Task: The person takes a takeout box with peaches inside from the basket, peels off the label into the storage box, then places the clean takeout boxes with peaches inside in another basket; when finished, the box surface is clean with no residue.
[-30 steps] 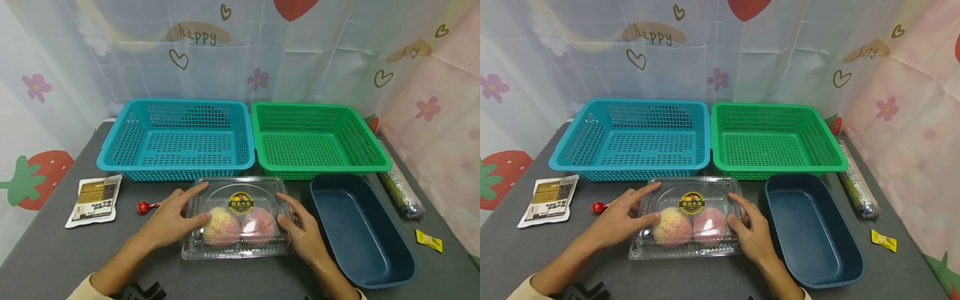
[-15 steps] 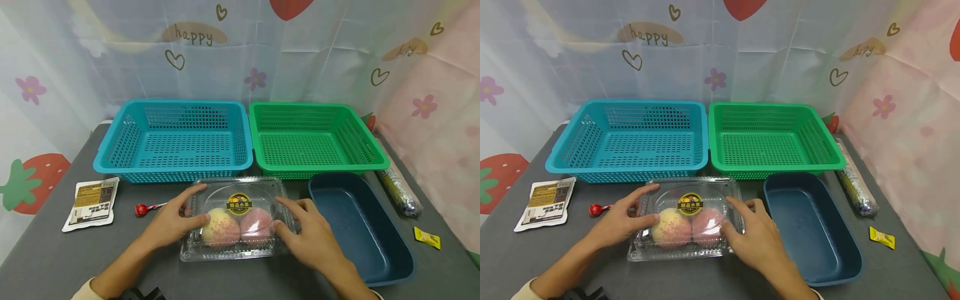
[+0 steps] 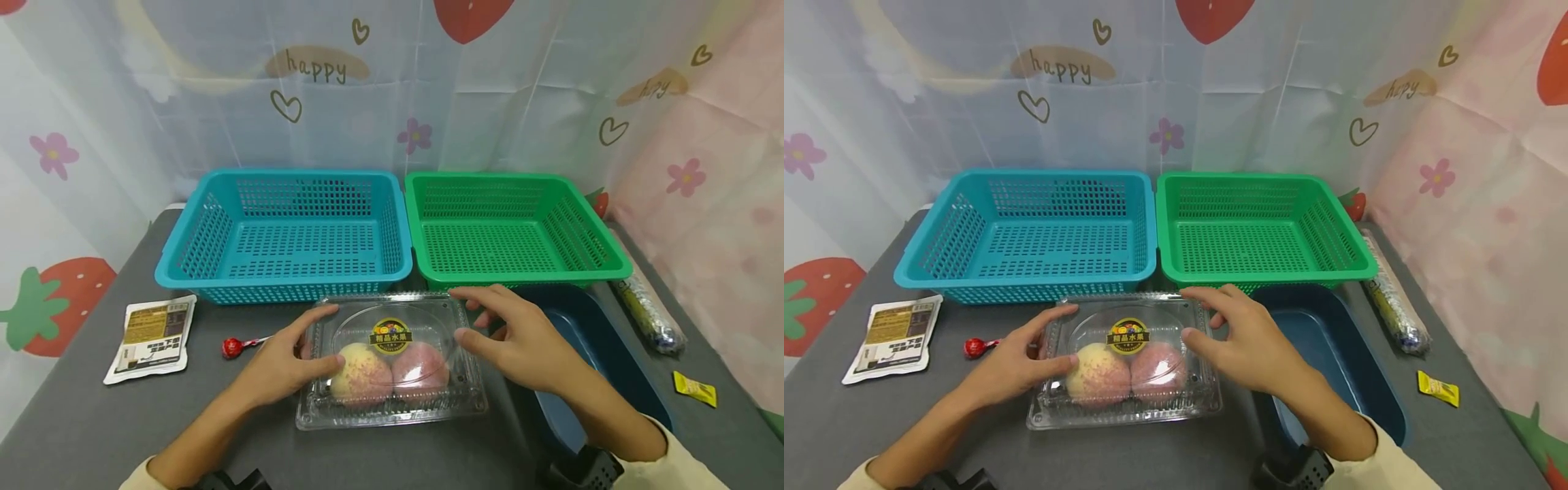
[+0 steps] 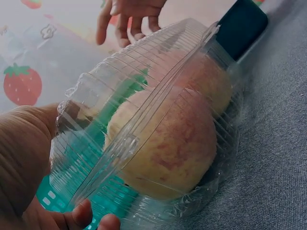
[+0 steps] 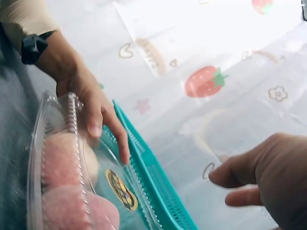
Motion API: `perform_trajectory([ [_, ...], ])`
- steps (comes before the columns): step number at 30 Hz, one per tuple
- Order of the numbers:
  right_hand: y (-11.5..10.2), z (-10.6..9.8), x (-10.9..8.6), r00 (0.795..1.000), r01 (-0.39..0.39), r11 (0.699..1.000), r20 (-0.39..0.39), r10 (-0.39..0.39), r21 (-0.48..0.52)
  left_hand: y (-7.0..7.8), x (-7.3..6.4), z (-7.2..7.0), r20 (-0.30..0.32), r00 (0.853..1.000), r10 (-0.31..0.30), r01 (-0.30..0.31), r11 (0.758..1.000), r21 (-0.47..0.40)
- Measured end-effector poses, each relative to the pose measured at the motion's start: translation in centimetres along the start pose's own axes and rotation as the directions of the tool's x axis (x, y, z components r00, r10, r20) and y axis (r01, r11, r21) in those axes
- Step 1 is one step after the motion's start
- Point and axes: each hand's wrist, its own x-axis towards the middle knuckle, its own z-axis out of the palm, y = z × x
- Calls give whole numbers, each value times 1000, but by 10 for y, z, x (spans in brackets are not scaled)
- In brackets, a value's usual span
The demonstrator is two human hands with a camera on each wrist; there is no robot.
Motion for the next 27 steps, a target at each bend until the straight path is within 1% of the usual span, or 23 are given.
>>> perform_trajectory([
  [4,4,-2,11,997,53,998,59,-55,43,1,0,0,11,1000,3,-2,1000,-11],
  [9,5,1,25,989,93,994,110,-100,64,1,0,-2,21,1000,12,-12,1000,-4],
  [16,5,10,42,981,108,990,154,-120,86,0,-1,-3,53,999,14,-14,1000,3],
  [18,5,13,45,979,107,990,162,-121,92,1,-1,-3,66,998,2,0,1000,-24],
  [20,4,15,49,978,111,989,167,-126,97,2,-2,-4,87,996,-18,25,996,-81],
  [23,4,19,54,975,119,987,177,-137,110,3,-2,-4,115,992,-41,60,984,-169],
  [25,3,22,57,973,123,985,183,-144,118,3,-2,-4,126,991,-46,72,975,-209],
  [27,3,24,59,971,127,984,189,-148,123,2,-2,-3,121,992,-45,72,972,-224],
])
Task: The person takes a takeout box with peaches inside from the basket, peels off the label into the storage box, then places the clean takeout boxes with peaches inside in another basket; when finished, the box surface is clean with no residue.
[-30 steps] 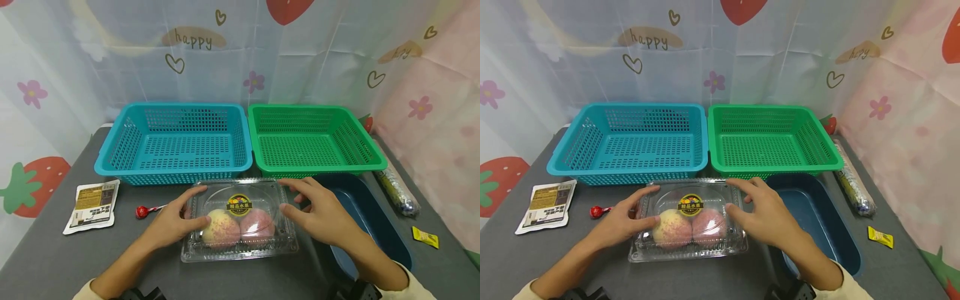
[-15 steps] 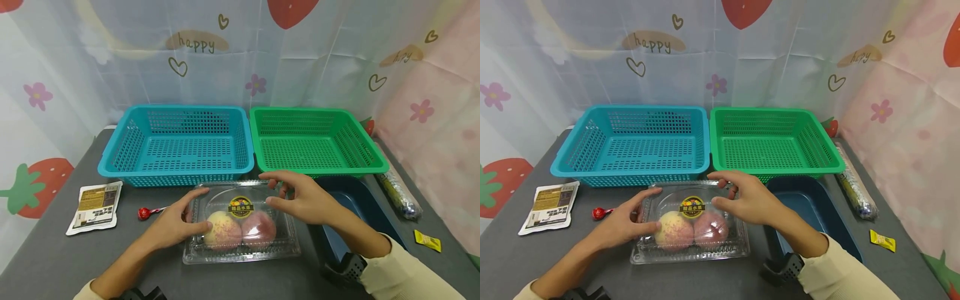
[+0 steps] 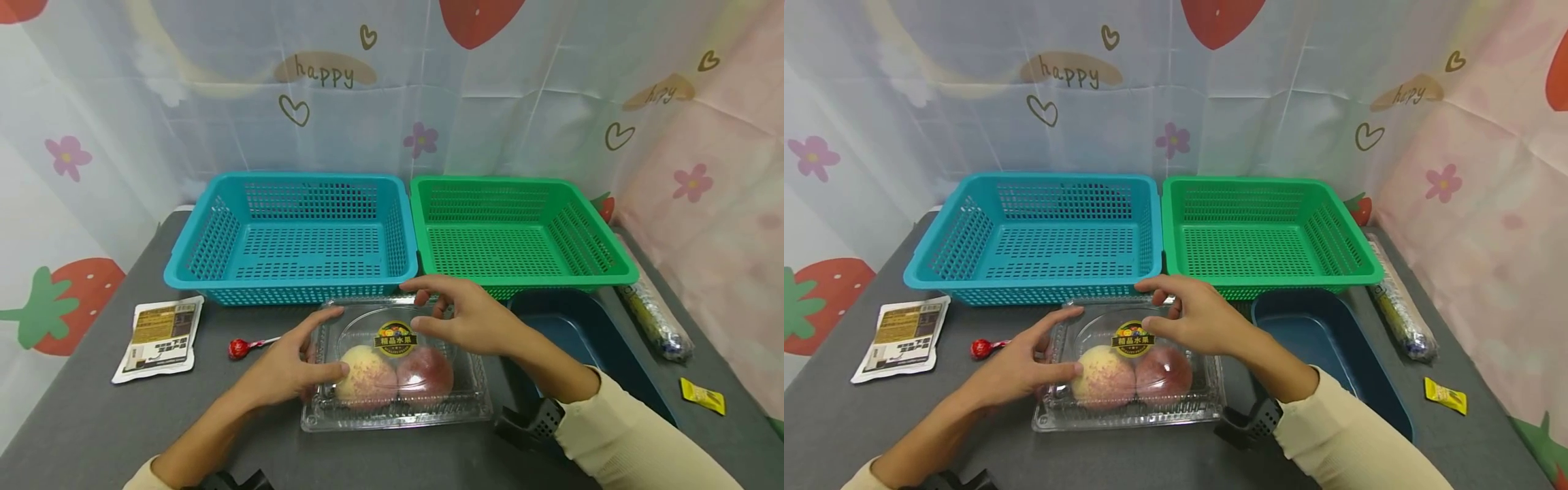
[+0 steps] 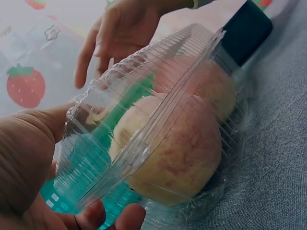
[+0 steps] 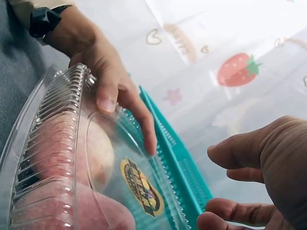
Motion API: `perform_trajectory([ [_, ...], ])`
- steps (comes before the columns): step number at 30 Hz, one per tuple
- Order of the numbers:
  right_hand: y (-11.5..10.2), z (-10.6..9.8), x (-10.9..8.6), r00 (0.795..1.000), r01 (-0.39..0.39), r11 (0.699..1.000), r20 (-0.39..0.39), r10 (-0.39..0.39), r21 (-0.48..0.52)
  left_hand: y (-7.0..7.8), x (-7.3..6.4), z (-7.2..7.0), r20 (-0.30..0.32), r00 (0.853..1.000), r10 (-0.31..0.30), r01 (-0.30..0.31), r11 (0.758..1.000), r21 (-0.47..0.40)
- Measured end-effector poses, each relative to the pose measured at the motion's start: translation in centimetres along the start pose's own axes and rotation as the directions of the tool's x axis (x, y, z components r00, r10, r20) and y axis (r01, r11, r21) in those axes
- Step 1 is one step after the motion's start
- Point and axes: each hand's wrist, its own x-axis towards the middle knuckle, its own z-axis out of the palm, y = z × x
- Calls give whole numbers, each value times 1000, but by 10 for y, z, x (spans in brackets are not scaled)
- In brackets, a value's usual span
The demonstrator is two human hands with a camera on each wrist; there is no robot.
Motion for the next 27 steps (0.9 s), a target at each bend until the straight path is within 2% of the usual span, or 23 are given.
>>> perform_trajectory([
  [13,5,18,12,998,-48,999,44,49,-9,0,1,4,-36,999,-9,6,996,-90],
  [17,7,22,13,998,-34,999,44,35,-18,0,1,5,-43,999,-27,21,991,-136],
  [27,11,31,12,999,-34,997,10,35,-71,0,1,5,-5,998,-59,56,962,-267],
])
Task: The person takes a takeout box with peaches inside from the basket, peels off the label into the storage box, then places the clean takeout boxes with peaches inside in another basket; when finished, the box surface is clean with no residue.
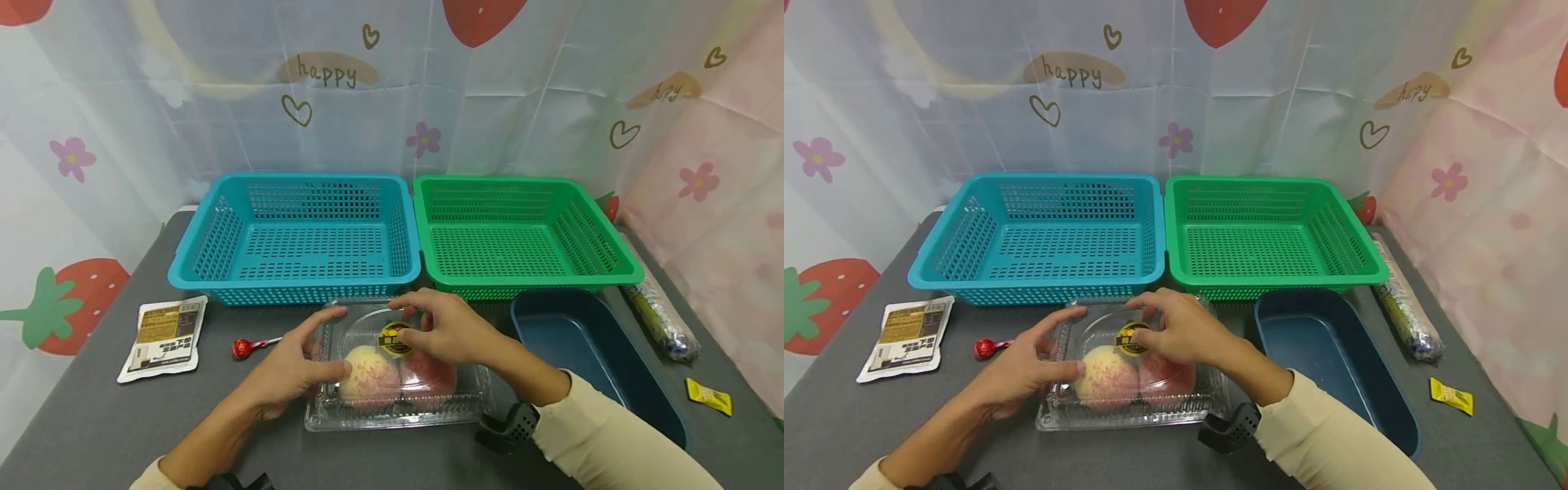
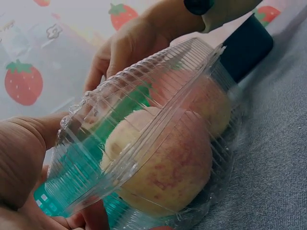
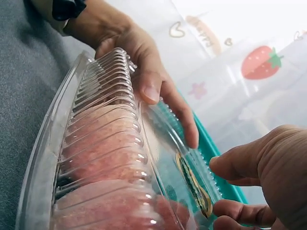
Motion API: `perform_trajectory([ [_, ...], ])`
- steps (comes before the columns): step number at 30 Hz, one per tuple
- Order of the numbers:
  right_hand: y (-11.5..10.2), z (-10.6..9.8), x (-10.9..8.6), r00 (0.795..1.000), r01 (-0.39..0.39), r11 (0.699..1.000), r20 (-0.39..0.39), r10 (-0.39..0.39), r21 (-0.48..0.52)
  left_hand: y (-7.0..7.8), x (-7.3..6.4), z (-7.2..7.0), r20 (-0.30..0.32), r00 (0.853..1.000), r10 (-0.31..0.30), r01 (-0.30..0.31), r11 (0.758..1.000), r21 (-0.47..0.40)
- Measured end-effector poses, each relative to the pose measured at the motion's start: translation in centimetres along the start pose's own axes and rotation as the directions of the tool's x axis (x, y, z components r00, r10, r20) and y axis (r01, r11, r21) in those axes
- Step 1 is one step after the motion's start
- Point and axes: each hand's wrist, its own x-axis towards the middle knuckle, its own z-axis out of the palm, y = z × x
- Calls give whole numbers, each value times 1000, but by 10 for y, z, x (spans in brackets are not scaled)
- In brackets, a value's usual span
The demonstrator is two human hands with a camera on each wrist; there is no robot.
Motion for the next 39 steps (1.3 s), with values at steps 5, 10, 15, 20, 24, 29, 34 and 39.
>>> perform_trajectory([
  [5,0,1,0,1000,-4,1000,-14,4,1,1,-1,0,18,1000,-24,24,999,-26],
  [10,-1,3,0,1000,-6,1000,-18,6,10,4,-3,2,-1,999,-42,42,999,-7],
  [15,-1,5,1,1000,1,1000,-20,-1,15,5,-6,4,-49,998,-44,45,999,18],
  [20,-2,6,1,999,-26,1000,-27,26,15,4,-9,7,-96,995,-16,21,999,48],
  [24,-4,7,3,997,-65,998,-48,66,19,3,-9,8,-100,995,7,1,997,76],
  [29,-6,11,9,984,-159,987,-85,159,14,2,-8,7,-72,997,1,6,995,98],
  [34,-9,14,13,961,-253,966,-132,243,-61,1,-8,8,-48,999,-7,11,996,87],
  [39,-11,14,13,963,-243,957,-154,219,-160,1,-8,9,-30,1000,0,2,997,73],
])
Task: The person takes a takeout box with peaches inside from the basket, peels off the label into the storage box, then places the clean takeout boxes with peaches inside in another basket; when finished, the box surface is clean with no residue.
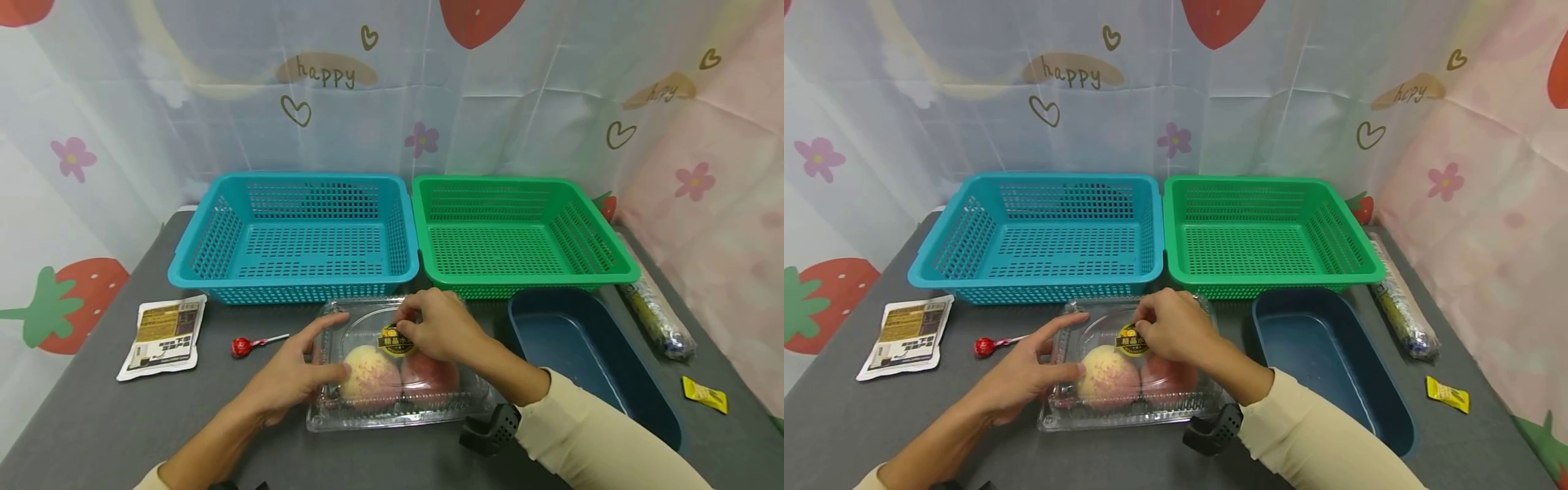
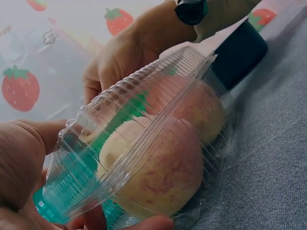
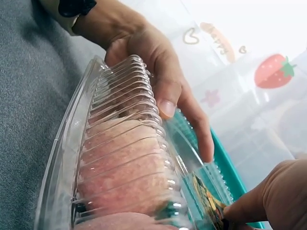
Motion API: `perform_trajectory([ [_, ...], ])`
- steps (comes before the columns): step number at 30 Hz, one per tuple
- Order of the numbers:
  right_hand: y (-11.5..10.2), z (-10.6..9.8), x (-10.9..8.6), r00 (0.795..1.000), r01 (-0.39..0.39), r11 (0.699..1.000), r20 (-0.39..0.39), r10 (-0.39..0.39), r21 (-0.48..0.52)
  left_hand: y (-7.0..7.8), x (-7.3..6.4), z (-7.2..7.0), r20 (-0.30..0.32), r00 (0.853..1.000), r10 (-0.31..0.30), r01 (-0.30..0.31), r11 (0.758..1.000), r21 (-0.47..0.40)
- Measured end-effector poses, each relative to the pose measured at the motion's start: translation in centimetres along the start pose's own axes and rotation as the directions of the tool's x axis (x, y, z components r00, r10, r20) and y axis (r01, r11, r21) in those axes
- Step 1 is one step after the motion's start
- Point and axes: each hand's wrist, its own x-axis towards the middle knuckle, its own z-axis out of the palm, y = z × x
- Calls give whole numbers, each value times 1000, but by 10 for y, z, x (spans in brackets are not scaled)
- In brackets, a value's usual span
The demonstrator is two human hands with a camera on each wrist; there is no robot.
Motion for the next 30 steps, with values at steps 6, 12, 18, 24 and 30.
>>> perform_trajectory([
  [6,-1,-3,-2,1000,8,995,2,-8,95,2,0,-1,7,1000,-10,10,1000,-13],
  [12,1,-9,-5,998,41,974,37,-51,221,2,1,-2,16,1000,-16,16,1000,-26],
  [18,-1,-24,-7,997,76,950,-5,-78,304,2,0,-1,9,1000,-14,14,1000,-26],
  [24,2,-44,-10,992,111,933,17,-124,343,1,-1,0,7,1000,-4,5,1000,-20],
  [30,11,-58,-16,992,64,924,74,-99,378,1,0,-1,17,1000,8,-8,1000,-17],
])
